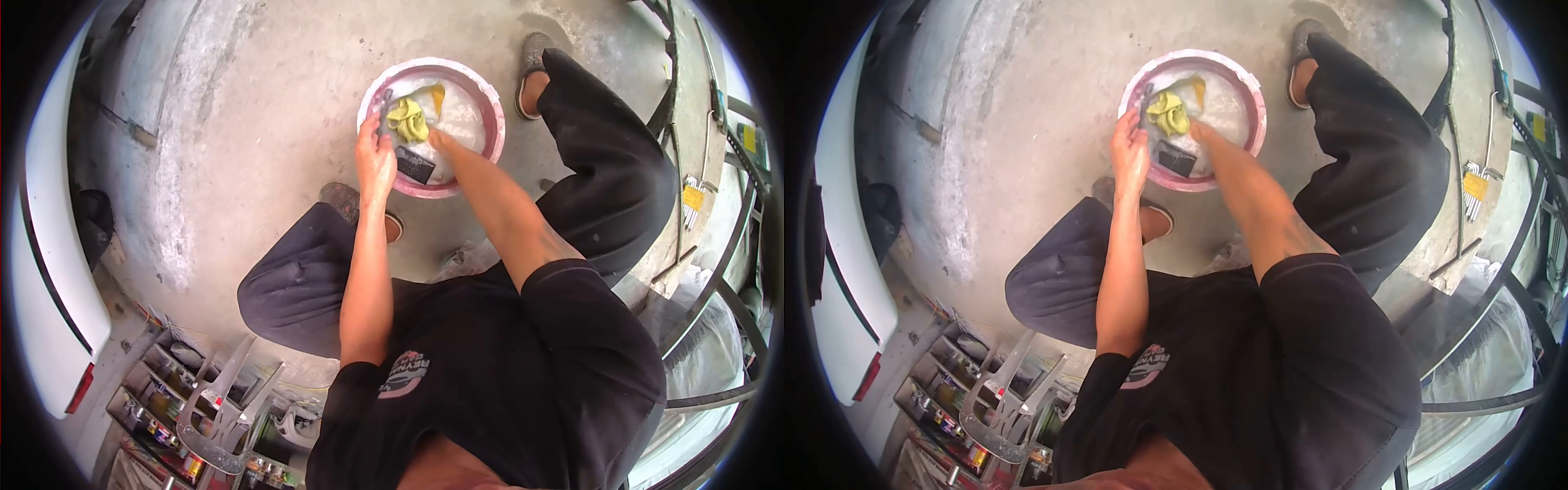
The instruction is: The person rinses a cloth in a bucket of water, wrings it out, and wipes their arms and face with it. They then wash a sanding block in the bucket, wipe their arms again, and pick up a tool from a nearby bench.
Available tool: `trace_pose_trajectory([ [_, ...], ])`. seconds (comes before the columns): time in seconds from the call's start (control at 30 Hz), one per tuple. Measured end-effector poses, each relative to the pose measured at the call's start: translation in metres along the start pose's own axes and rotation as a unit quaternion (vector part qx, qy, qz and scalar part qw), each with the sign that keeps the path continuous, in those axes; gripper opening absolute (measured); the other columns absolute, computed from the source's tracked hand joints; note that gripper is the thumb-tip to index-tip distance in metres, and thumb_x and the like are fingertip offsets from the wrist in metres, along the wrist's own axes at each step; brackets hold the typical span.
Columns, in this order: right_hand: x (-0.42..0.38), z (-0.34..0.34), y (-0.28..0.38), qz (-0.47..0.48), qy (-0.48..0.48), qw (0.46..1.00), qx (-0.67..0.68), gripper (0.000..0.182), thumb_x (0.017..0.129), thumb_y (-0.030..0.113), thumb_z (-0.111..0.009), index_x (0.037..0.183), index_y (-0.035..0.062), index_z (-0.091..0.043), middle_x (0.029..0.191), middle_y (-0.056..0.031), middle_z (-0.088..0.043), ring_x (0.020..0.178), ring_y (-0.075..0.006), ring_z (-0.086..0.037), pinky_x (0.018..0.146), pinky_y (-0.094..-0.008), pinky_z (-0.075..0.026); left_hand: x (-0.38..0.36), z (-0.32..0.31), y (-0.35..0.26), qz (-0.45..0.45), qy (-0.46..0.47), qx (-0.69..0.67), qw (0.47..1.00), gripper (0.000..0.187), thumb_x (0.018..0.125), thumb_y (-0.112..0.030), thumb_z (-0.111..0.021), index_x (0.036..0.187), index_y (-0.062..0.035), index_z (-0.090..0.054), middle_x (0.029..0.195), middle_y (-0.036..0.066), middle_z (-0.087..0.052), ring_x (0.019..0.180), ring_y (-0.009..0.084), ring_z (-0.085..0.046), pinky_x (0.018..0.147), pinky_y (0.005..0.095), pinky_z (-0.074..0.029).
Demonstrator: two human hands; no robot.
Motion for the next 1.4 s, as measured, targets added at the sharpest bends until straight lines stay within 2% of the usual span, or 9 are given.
trace_pose_trajectory([
  [0.4,0.005,-0.022,-0.019,-0.078,0.183,0.957,0.213,0.057,0.101,0.034,-0.043,0.148,0.0023,-0.039,0.135,-0.0123,-0.057,0.117,-0.0278,-0.059,0.096,-0.0463,-0.049,0.003,-0.012,0.035,0.064,0.028,0.018,0.997,0.049,0.094,-0.011,-0.060,0.142,-0.0070,-0.050,0.132,0.021,-0.056,0.114,0.0202,-0.059,0.076,0.0279,-0.053],
  [0.5,0.020,0.005,-0.029,-0.052,0.124,0.989,0.054,0.046,0.098,0.033,-0.049,0.132,0.0029,-0.056,0.123,-0.0138,-0.065,0.109,-0.0264,-0.063,0.092,-0.0420,-0.050,0.004,-0.024,0.042,0.022,0.105,0.120,0.987,0.050,0.093,-0.012,-0.062,0.141,-0.0064,-0.051,0.116,0.017,-0.065,0.086,0.0173,-0.064,0.075,0.0280,-0.051],
  [0.6,0.019,0.000,-0.005,0.185,0.221,0.876,-0.386,0.046,0.092,0.037,-0.057,0.124,0.0043,-0.066,0.121,-0.0154,-0.067,0.110,-0.0293,-0.063,0.094,-0.0423,-0.049,-0.006,-0.029,0.019,-0.058,0.077,0.151,0.984,0.050,0.094,-0.013,-0.061,0.142,-0.0057,-0.050,0.109,0.017,-0.069,0.089,0.0191,-0.064,0.081,0.0319,-0.051],
  [0.73,-0.022,0.015,0.005,0.085,0.173,0.829,-0.524,0.047,0.088,0.038,-0.060,0.121,0.0058,-0.070,0.118,-0.0162,-0.070,0.118,-0.0290,-0.060,0.100,-0.0392,-0.045,-0.009,-0.041,0.039,0.005,0.142,0.049,0.989,0.048,0.096,-0.008,-0.056,0.143,-0.0060,-0.047,0.119,0.020,-0.067,0.101,0.0229,-0.065,0.091,0.0328,-0.048],
  [0.93,-0.036,0.033,0.008,0.072,0.066,0.995,0.014,0.036,0.094,0.033,-0.052,0.107,0.0079,-0.074,0.103,-0.0094,-0.074,0.098,-0.0264,-0.067,0.090,-0.0365,-0.052,-0.005,-0.025,0.048,-0.037,0.052,0.010,0.998,0.040,0.091,-0.005,-0.061,0.131,-0.0003,-0.057,0.117,0.020,-0.067,0.110,0.0275,-0.064,0.093,0.0363,-0.050],
  [1.0,-0.018,0.032,0.006,0.157,0.049,0.986,0.023,0.027,0.090,0.026,-0.063,0.103,0.0041,-0.070,0.080,-0.0086,-0.070,0.060,-0.0182,-0.065,0.047,-0.0357,-0.052,-0.007,-0.027,0.041,-0.083,0.070,0.011,0.994,0.039,0.091,-0.007,-0.064,0.130,-0.0020,-0.060,0.122,0.017,-0.066,0.115,0.0258,-0.062,0.098,0.0363,-0.048],
  [1.1,-0.013,0.039,0.025,0.415,-0.130,0.886,-0.159,0.026,0.081,0.018,-0.062,0.101,0.0037,-0.070,0.073,-0.0126,-0.070,0.065,-0.0236,-0.069,0.060,-0.0382,-0.056,-0.004,-0.033,0.045,-0.096,0.093,0.037,0.990,0.039,0.092,-0.003,-0.063,0.130,0.0001,-0.060,0.127,0.014,-0.064,0.121,0.0233,-0.058,0.104,0.0346,-0.045],
  [1.13,-0.039,0.040,0.027,0.234,-0.059,0.966,-0.087,0.028,0.077,0.012,-0.059,0.102,0.0046,-0.071,0.082,-0.0147,-0.072,0.081,-0.0249,-0.072,0.072,-0.0379,-0.056,-0.004,-0.033,0.050,-0.094,0.084,0.017,0.992,0.038,0.091,-0.001,-0.063,0.129,0.0001,-0.060,0.126,0.015,-0.064,0.121,0.0226,-0.058,0.103,0.0343,-0.045],
  [1.4,-0.086,0.063,0.047,0.180,-0.226,0.904,-0.316,0.031,0.077,0.012,-0.059,0.105,0.0077,-0.071,0.100,-0.0210,-0.071,0.095,-0.0342,-0.070,0.086,-0.0402,-0.055,-0.008,-0.010,0.049,0.005,0.008,-0.052,0.999,0.030,0.093,-0.004,-0.061,0.122,0.0012,-0.063,0.111,0.012,-0.067,0.090,0.0182,-0.067,0.072,0.0291,-0.055],
])
Point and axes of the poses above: each hand's wrist, its own x-axis towards the middle knuckle, its own z-axis out of the back of the hand, y = z × x, the point moved 9 cm from there along x, towards the middle knuckle
